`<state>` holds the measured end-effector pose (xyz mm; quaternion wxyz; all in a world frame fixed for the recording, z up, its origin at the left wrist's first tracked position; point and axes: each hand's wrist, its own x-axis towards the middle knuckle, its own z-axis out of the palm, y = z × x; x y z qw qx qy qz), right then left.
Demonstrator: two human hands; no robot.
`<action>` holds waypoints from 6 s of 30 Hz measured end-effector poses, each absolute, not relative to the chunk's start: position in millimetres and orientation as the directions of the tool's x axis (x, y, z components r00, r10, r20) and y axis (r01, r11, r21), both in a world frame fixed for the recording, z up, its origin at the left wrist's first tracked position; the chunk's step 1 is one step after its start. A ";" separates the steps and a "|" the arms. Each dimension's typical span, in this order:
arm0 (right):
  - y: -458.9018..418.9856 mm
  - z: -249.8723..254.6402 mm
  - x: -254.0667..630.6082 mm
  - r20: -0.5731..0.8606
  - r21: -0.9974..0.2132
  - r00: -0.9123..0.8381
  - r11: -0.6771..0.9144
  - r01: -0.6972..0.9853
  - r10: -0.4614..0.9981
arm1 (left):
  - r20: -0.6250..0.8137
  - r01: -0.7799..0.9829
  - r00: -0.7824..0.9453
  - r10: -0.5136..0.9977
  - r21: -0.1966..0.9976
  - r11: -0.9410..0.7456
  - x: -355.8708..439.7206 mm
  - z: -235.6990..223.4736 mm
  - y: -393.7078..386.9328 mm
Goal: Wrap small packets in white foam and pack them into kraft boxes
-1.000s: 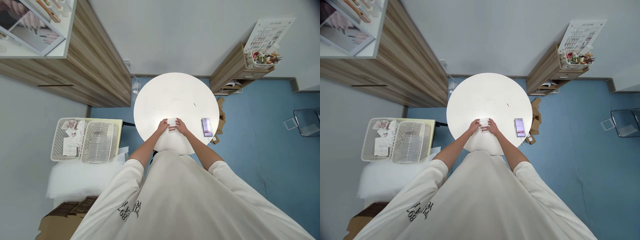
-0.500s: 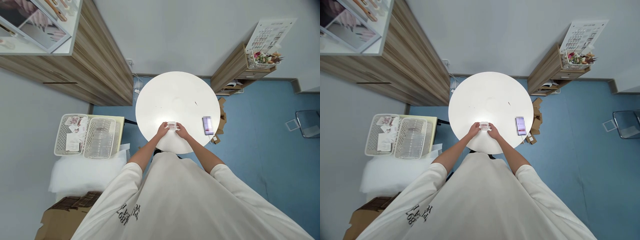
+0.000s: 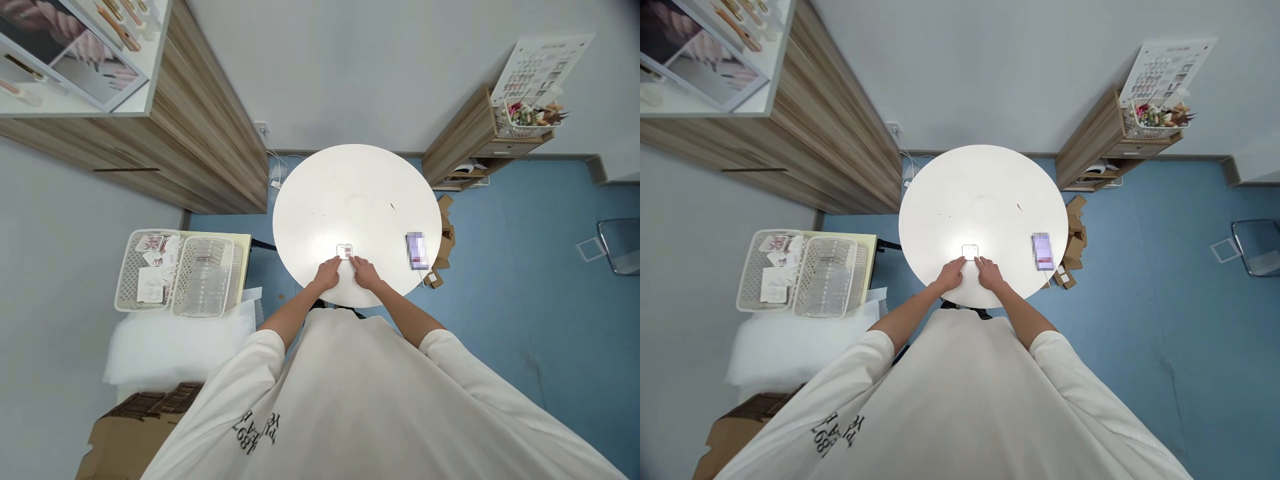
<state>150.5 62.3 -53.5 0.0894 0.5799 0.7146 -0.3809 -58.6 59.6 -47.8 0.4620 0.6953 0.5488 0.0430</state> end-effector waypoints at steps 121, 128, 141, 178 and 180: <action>-206.1 9.6 -293.9 -0.388 -0.811 -0.528 -0.008 0.585 0.756 | -0.202 0.880 -0.150 0.968 0.419 0.224 -408.7 -14.5 -322.5; -203.2 5.0 -292.2 -0.370 -0.784 -0.521 0.044 0.620 0.769 | -0.173 0.903 -0.055 0.983 0.411 0.123 -406.6 -14.4 -330.8; -222.5 18.1 -284.1 -0.113 -0.693 -0.651 0.410 0.593 0.750 | -0.204 0.845 -0.150 0.968 0.481 0.232 -415.5 -18.3 -335.2; -201.0 0.3 -235.4 -0.314 -0.512 -0.366 0.168 0.843 0.876 | -0.343 0.945 0.005 0.939 0.309 0.108 -404.6 -28.3 -312.4; -202.9 -4.7 -235.4 -0.297 -0.470 -0.370 0.202 0.859 0.880 | -0.374 0.944 -0.013 0.927 0.300 0.134 -407.3 -29.9 -314.0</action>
